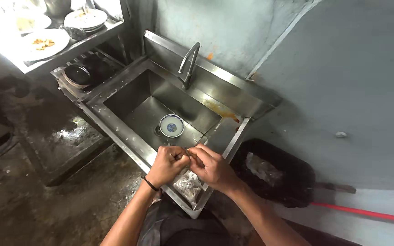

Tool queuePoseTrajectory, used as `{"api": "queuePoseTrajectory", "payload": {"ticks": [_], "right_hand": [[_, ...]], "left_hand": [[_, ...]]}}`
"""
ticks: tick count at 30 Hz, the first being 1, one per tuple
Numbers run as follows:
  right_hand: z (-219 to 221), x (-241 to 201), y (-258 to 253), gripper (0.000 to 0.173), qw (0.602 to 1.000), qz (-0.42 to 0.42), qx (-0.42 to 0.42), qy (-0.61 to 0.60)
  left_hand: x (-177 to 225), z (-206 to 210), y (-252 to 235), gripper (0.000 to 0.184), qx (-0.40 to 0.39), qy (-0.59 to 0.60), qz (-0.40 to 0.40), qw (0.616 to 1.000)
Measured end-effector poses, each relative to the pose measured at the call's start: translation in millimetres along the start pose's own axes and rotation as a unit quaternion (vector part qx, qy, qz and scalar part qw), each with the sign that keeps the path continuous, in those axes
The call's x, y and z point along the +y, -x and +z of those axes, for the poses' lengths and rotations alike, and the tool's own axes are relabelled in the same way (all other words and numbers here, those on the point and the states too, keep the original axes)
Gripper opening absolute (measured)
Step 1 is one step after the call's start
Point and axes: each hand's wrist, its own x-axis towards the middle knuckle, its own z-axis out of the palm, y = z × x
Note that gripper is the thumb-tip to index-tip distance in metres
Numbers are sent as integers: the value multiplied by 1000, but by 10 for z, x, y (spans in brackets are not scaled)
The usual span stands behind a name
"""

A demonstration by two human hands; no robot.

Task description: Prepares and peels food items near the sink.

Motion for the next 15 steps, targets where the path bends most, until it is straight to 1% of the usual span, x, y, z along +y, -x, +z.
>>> {"api": "queuePoseTrajectory", "payload": {"ticks": [4,7,9,10,13,15], "right_hand": [[-9,-33,-36,22,997,-49,8,61],[8,-4,-83,19,997,-62,9,53],[15,22,-107,16,999,-31,16,-5],[25,24,-117,13,999,-2,21,-46],[56,-4,-124,7,979,100,30,-175],[71,-35,-119,7,968,141,32,-204]], "left_hand": [[35,-98,-62,25,-39,-42,54,997],[28,-132,-99,28,-61,-49,72,994],[10,-150,-122,30,-75,-38,76,994],[-2,-166,-127,31,-80,-31,74,994],[-41,-193,-120,32,-87,-15,58,994],[-50,-200,-107,29,-76,-18,45,996]]}}
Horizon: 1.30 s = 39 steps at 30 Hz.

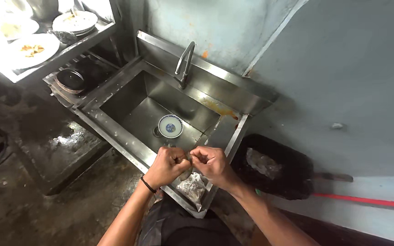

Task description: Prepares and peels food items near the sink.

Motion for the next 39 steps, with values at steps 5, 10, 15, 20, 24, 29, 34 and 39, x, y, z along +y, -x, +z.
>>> {"api": "queuePoseTrajectory", "payload": {"ticks": [5,10,15,20,24,29,34,39], "right_hand": [[3,-119,-2,8,989,-18,22,147],[15,-143,-8,7,976,-72,10,204],[-31,-95,-3,5,991,-98,-3,86],[7,-79,25,6,999,-15,29,-7],[23,-129,1,7,991,77,101,52],[50,-243,32,7,982,145,112,53],[76,-227,58,6,986,97,123,49],[43,-232,48,6,989,91,107,34]], "left_hand": [[5,52,73,9,102,22,-4,995],[39,57,36,4,101,21,10,995],[58,73,28,3,72,25,13,997],[59,131,78,8,119,103,-31,987],[91,240,98,23,225,40,-14,973],[146,374,137,17,220,-56,29,974],[152,406,103,13,206,-42,28,977],[181,435,83,12,210,-27,10,977]]}}
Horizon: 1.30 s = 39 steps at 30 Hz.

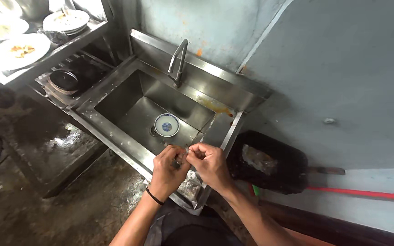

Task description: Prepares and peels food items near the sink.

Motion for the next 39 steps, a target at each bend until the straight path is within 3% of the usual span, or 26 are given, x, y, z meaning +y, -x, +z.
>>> {"api": "queuePoseTrajectory", "payload": {"ticks": [10,13,19,26,32,36,39], "right_hand": [[-30,38,21,13,967,168,-42,-185],[-32,52,24,14,961,176,-40,-210],[-91,57,43,10,999,23,-11,39],[-198,3,-11,12,997,55,-60,-2],[-238,170,68,21,987,-112,-77,88],[-214,244,105,15,970,-179,-38,160],[-211,276,65,11,970,-162,-49,174]], "left_hand": [[46,99,23,12,44,60,-75,994],[54,73,10,14,30,77,-85,993],[18,55,29,20,21,102,-95,990],[29,88,27,18,10,125,-106,986],[96,103,-35,14,45,247,-243,937],[69,127,-1,13,28,269,-243,932],[44,152,22,15,23,263,-228,937]]}}
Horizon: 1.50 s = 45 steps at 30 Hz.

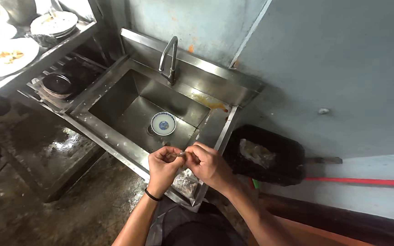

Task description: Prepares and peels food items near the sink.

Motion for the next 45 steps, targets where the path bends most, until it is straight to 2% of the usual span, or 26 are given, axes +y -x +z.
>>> {"api": "queuePoseTrajectory", "payload": {"ticks": [3,5,7,9,13,15,20,25,29,32,35,37,41,45], "right_hand": [[7,-8,-26,6,993,95,-7,-72],[3,-63,-46,7,972,191,-9,-135],[10,-95,-54,8,956,235,-4,-176],[28,-99,-54,7,962,215,9,-167],[4,-46,-55,7,992,91,16,-88],[-15,-19,-67,8,996,58,11,-65],[2,-17,-85,4,993,109,31,-42],[-1,-46,-49,6,992,118,38,-27],[-14,-29,-52,11,983,179,40,-25],[-34,-66,-30,9,979,192,47,-50],[-53,-80,-16,8,974,190,37,-120],[-60,-75,-11,8,970,189,32,-147],[-95,7,5,10,964,227,39,-130],[-204,90,-16,11,951,266,70,-142]], "left_hand": [[-5,17,-1,14,12,-8,7,1000],[4,29,-6,14,23,8,9,1000],[-7,47,-9,15,30,21,11,999],[-24,49,-15,15,21,17,13,1000],[-16,-5,-26,11,-42,-28,31,998],[2,-19,-42,8,-49,-52,37,997],[-12,8,-75,6,-31,-53,47,997],[-37,11,-52,7,-21,-50,62,997],[-70,22,-39,8,-16,-16,50,999],[-65,23,-18,8,-23,-14,24,999],[-73,20,-11,17,-56,-20,2,998],[-75,22,-7,15,-71,-19,1,997],[-51,26,-2,14,-61,-19,-2,998],[-64,-19,7,19,-58,42,-10,997]]}}
